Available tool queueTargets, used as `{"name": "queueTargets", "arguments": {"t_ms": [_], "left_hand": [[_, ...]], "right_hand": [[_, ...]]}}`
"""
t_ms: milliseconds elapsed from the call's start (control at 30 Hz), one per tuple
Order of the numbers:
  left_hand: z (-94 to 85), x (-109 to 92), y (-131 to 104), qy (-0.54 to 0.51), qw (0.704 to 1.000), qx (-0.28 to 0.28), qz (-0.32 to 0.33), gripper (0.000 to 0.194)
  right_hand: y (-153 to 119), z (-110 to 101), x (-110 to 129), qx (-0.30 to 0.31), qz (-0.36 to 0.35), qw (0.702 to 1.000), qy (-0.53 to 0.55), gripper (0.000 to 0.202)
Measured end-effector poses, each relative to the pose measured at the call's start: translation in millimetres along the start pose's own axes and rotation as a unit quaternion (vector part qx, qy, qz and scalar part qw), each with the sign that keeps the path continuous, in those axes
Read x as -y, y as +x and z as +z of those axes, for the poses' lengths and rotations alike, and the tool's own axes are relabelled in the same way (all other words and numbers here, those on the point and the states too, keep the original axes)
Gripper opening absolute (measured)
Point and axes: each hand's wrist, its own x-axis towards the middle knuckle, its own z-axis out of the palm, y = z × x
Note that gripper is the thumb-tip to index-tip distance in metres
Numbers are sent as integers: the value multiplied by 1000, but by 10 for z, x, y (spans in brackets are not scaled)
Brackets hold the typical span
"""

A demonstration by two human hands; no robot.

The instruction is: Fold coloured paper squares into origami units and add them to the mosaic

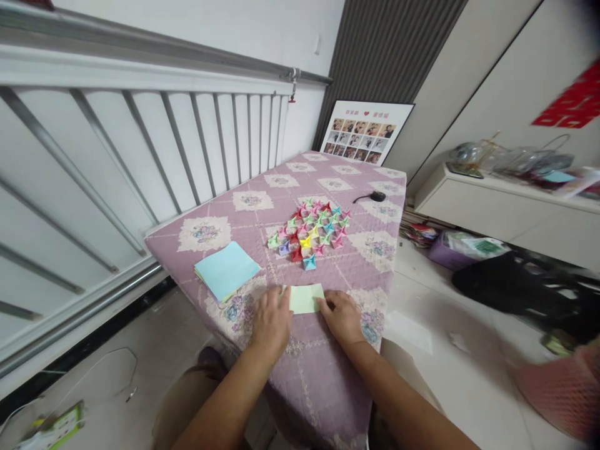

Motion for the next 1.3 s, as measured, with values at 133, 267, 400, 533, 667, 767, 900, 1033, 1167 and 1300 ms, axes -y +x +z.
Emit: {"name": "queueTargets", "arguments": {"t_ms": [133,267,400,533,667,767,900,1033,1167,1300], "left_hand": [[110,-190,-144,5,988,12,157,45],[191,-296,-224,2,972,40,233,51],[219,-254,-199,-18,975,91,204,65],[229,-198,-157,-26,977,136,161,71],[226,-199,-149,-16,976,163,144,74],[216,-205,-149,-11,975,173,142,76],[220,-194,-147,-18,976,167,138,78],[243,-134,-119,-15,980,157,117,81],[239,-31,-50,7,984,157,80,88],[232,37,-5,18,985,157,64,90]], "right_hand": [[-1,-1,-9,8,-5,1000,1,26],[-4,7,-19,11,-5,1000,4,26],[-6,8,-4,9,4,1000,-10,25],[-3,18,-3,9,-4,1000,-18,25],[4,32,-22,-1,-17,1000,-18,26],[7,33,-30,2,-18,1000,-23,25],[4,25,-23,1,-10,999,-35,24],[-5,18,-8,1,-8,999,-40,24],[-9,18,-1,0,2,999,-42,22],[-3,23,-8,-4,0,999,-38,21]]}}
